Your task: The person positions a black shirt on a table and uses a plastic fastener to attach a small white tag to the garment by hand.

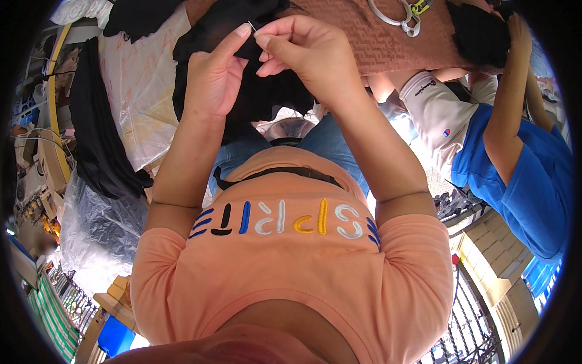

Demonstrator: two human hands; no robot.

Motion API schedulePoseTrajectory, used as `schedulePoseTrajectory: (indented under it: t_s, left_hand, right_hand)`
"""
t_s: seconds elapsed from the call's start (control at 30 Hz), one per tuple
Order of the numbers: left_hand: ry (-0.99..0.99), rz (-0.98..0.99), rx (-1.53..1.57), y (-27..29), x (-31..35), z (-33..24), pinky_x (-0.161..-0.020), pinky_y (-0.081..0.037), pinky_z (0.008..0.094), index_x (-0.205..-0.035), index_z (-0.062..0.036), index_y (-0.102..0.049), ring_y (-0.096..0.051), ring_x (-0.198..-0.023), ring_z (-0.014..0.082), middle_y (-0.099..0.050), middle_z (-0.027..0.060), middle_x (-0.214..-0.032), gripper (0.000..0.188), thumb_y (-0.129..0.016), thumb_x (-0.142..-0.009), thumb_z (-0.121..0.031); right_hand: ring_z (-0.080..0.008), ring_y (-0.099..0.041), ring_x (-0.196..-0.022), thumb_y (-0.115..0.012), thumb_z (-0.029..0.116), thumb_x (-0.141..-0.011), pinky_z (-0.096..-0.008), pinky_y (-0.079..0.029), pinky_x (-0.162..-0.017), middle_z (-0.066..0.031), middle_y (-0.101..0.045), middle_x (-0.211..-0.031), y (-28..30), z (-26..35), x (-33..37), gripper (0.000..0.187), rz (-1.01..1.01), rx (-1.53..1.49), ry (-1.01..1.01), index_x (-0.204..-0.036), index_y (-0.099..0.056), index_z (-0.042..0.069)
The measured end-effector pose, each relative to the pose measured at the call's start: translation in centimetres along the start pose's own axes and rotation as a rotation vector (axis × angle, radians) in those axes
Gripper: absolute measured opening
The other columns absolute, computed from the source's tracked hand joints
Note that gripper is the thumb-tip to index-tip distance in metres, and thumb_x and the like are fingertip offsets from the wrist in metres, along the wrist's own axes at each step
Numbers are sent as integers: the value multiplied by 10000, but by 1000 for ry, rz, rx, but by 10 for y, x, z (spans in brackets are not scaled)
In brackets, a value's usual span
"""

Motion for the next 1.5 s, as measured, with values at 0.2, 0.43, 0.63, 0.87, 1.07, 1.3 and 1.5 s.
schedulePoseTrajectory:
  t_s: [0.2, 0.43, 0.63, 0.87, 1.07, 1.3, 1.5]
  left_hand:
    - [-23, 2, -16, -2, -3, -4, -589, -381, 215, -703, -16, -728, -511, -620, 34, -601, -47, -688, 255, -868, -846, -174]
    - [-111, 46, -116, -10, 2, -11, -630, -442, 203, -784, 17, -756, -576, -683, 29, -658, -44, -742, 219, -862, -849, -164]
    - [-278, 62, -194, -6, -8, -11, -593, -440, 204, -826, 15, -763, -566, -670, 20, -664, -47, -751, 211, -868, -840, -167]
    - [-297, 116, -250, -5, -15, -5, -691, -510, 217, -888, 25, -756, -629, -761, 47, -720, -8, -848, 211, -855, -847, -157]
    - [-295, 95, -292, -4, -14, -10, -717, -528, 225, -944, 30, -759, -655, -789, 64, -738, 9, -877, 216, -835, -859, -153]
    - [-286, 95, -355, -2, -15, -6, -692, -532, 223, -944, 31, -766, -659, -775, 61, -745, 21, -875, 215, -838, -857, -152]
    - [-380, 126, -356, -10, -11, -11, -694, -533, 220, -957, 38, -765, -671, -784, 65, -750, 13, -883, 234, -852, -846, -148]
  right_hand:
    - [-34, -589, -642, -780, 113, -935, -170, -465, -574, 24, -701, -880, 24, 28, 2, 179, -148, 308, 253, -1099, -750, 48]
    - [-53, -627, -765, -777, 91, -932, -180, -491, -638, 17, -675, -965, 25, 25, -17, 195, -21, 454, 322, -1115, -754, 29]
    - [-57, -645, -795, -753, 79, -950, -181, -499, -686, -4, -674, -953, 21, 45, -12, 124, 36, 631, 522, -1053, -735, 13]
    - [-53, -604, -689, -690, 173, -1011, -184, -469, -633, -1, -657, -816, 21, 43, -27, 192, 169, 545, 197, -1138, -664, 31]
    - [-59, -606, -667, -698, 211, -1010, -182, -459, -619, -21, -703, -833, 30, 17, -31, 238, 300, 398, -170, -1163, -668, 31]
    - [-133, -688, -774, -748, 71, -926, -234, -512, -685, -22, -738, -925, 1, 76, -10, 116, 155, 1050, 802, -1041, -746, 52]
    - [-269, -685, -759, -698, 52, -917, -348, -543, -662, -86, -653, -899, -40, 102, -5, 6, 283, 1200, 880, -911, -696, 54]
Point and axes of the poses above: each hand's wrist, its own x-axis away from the middle knuckle, its own y-axis out of the back of the hand, z = x × y, the point moved 8 cm from there along -x, towards the middle knuckle
